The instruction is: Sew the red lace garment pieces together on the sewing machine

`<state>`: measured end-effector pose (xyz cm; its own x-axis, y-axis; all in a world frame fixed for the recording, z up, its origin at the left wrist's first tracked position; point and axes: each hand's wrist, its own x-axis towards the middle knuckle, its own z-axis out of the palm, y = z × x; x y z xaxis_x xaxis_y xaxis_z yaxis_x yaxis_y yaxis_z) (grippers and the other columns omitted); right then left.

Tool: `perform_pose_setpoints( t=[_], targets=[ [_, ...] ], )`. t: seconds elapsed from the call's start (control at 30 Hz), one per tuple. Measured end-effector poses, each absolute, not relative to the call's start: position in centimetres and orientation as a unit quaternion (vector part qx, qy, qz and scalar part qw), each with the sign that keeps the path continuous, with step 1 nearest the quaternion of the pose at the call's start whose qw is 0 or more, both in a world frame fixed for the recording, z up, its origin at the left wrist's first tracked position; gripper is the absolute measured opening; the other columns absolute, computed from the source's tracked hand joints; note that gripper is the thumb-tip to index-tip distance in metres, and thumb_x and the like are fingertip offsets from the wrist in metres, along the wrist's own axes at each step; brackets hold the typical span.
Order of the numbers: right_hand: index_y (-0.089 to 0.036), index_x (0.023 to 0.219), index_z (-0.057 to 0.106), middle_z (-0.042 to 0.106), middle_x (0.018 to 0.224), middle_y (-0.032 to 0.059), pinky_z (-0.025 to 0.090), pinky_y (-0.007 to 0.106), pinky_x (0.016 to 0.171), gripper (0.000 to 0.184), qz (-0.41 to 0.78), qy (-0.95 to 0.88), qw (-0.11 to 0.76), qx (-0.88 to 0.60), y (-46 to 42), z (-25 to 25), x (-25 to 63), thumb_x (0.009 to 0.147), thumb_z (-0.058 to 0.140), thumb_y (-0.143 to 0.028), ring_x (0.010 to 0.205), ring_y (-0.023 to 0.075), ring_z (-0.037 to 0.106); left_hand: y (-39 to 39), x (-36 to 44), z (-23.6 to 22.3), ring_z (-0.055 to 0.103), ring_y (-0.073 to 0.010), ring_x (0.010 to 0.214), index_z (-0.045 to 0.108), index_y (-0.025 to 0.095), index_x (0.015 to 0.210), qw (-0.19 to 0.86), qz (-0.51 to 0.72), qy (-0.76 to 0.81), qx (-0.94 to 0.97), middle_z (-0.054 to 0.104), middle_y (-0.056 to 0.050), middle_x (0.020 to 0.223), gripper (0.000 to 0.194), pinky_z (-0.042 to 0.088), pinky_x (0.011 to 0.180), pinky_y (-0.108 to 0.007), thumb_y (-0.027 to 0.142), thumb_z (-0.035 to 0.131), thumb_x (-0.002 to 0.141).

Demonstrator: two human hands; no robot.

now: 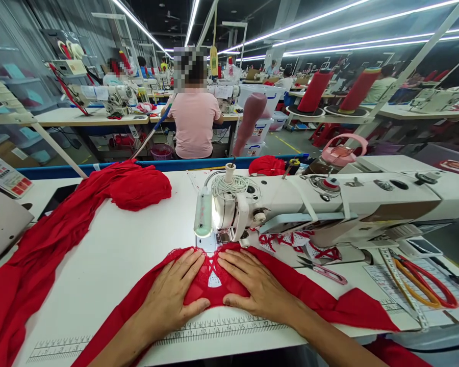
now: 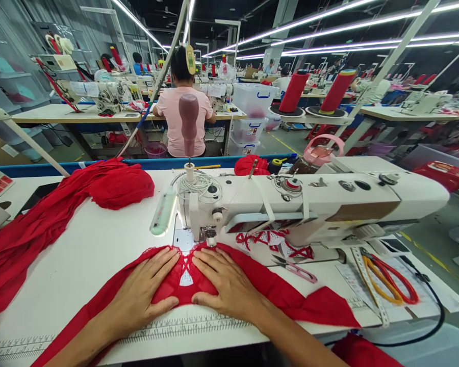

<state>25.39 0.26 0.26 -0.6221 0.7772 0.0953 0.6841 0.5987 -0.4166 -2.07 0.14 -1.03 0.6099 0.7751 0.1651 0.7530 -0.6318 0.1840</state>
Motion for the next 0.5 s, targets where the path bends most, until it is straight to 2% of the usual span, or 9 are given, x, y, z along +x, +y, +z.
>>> perform_pose_setpoints(
  t=[0.17, 0.3, 0.4, 0.5],
  targets=[
    [-0.024, 0.156, 0.037, 0.044, 0.156, 0.0097, 0.027, 0.05, 0.122, 0.075, 0.169, -0.886, 0.157, -0.403, 0.3, -0.2, 25.5, 0.093, 0.067, -0.052, 0.145, 0.0285, 0.038, 0.2, -2.1, -1.1, 0.037, -0.0299, 0.146, 0.018, 0.026, 0.161, 0.045, 0.111, 0.424, 0.898, 0.036, -0.005, 0.162, 0.081, 0.042, 0.113, -0.047, 0.052, 0.059, 0.095],
    [-0.019, 0.153, 0.042, 0.047, 0.154, 0.011, 0.031, 0.05, 0.12, 0.073, 0.144, -0.894, 0.149, -0.397, 0.0, 0.6, 25.5, 0.093, 0.067, -0.053, 0.143, 0.0293, 0.041, 0.2, -2.1, -0.8, 0.041, -0.031, 0.144, 0.023, 0.024, 0.159, 0.039, 0.119, 0.417, 0.9, 0.04, -0.008, 0.16, 0.08, 0.045, 0.11, -0.048, 0.05, 0.061, 0.094],
    [-0.019, 0.145, 0.052, 0.057, 0.145, 0.0105, 0.038, 0.048, 0.115, 0.056, 0.101, -0.893, 0.166, -0.406, -0.3, 1.5, 25.5, 0.097, 0.062, -0.047, 0.132, 0.0281, 0.053, 0.1, -1.6, 0.0, 0.048, -0.031, 0.139, 0.033, 0.021, 0.155, 0.042, 0.132, 0.41, 0.901, 0.046, -0.011, 0.156, 0.078, 0.047, 0.108, -0.046, 0.047, 0.067, 0.09],
    [-0.02, 0.131, 0.061, 0.068, 0.128, 0.011, 0.046, 0.045, 0.102, 0.032, -0.002, -0.861, 0.214, -0.461, 0.0, 1.6, 25.8, 0.102, 0.052, -0.029, 0.114, 0.0261, 0.063, 0.2, -0.7, 1.1, 0.053, -0.0293, 0.133, 0.046, 0.023, 0.146, 0.061, 0.15, 0.44, 0.883, 0.054, -0.009, 0.148, 0.066, 0.046, 0.109, -0.045, 0.038, 0.071, 0.087]
  ],
)
